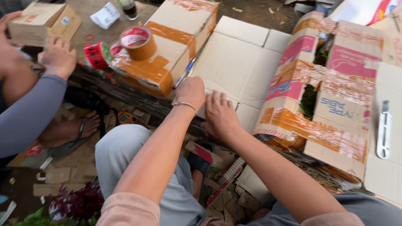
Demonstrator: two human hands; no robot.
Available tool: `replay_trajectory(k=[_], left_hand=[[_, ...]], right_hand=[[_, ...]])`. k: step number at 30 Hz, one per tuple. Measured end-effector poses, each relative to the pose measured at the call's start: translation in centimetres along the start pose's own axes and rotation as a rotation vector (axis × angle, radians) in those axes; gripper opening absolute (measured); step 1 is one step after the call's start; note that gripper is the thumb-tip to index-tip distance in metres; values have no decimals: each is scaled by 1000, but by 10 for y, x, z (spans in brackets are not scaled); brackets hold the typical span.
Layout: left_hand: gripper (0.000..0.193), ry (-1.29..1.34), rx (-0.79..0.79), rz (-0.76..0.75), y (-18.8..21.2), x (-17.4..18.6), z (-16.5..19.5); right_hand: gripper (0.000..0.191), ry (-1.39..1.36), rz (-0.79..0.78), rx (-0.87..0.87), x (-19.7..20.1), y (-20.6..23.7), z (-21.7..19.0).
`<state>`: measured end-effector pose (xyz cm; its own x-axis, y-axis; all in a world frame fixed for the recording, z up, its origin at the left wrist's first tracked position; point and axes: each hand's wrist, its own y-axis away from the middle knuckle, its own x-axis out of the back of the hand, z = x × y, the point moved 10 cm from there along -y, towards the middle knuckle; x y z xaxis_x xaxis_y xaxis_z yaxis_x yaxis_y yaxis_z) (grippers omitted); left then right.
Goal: The person folds the flaps of a flattened cardboard box, cuts along the box edge with a utility knife, and presses the box flat on the bench. They then tear pieces of brown packing tape by hand and press the tape over the box seam to hold it closed.
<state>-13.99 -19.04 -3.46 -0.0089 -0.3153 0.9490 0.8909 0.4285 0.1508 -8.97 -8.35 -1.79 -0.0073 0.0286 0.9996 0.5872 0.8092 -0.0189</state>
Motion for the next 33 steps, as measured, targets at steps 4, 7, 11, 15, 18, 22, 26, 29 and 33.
replay_trajectory(k=[4,7,11,15,18,22,26,29,33], left_hand=[[17,188,56,224,23,55,-8],[12,403,-166,675,62,116,6],[15,680,-513,995,114,150,14],[18,1028,-522,1156,107,132,-2],[24,1317,-239,919,46,77,-18],[41,1764,69,-35,-29,-59,35],[68,1953,124,-508,-46,-127,105],[101,1921,-202,-706,-43,-120,152],[103,2032,-191,-654,-36,-106,170]], right_hand=[[66,24,-93,-62,-30,-6,9],[64,-124,4,-143,-25,1,25],[68,-400,160,-283,-7,22,48],[60,-479,455,-310,35,51,56],[53,-685,446,-538,37,72,80],[46,-752,480,-627,50,92,93],[36,-707,629,-457,77,99,88],[36,-720,573,-517,76,104,93],[47,-724,566,-513,84,113,92]])
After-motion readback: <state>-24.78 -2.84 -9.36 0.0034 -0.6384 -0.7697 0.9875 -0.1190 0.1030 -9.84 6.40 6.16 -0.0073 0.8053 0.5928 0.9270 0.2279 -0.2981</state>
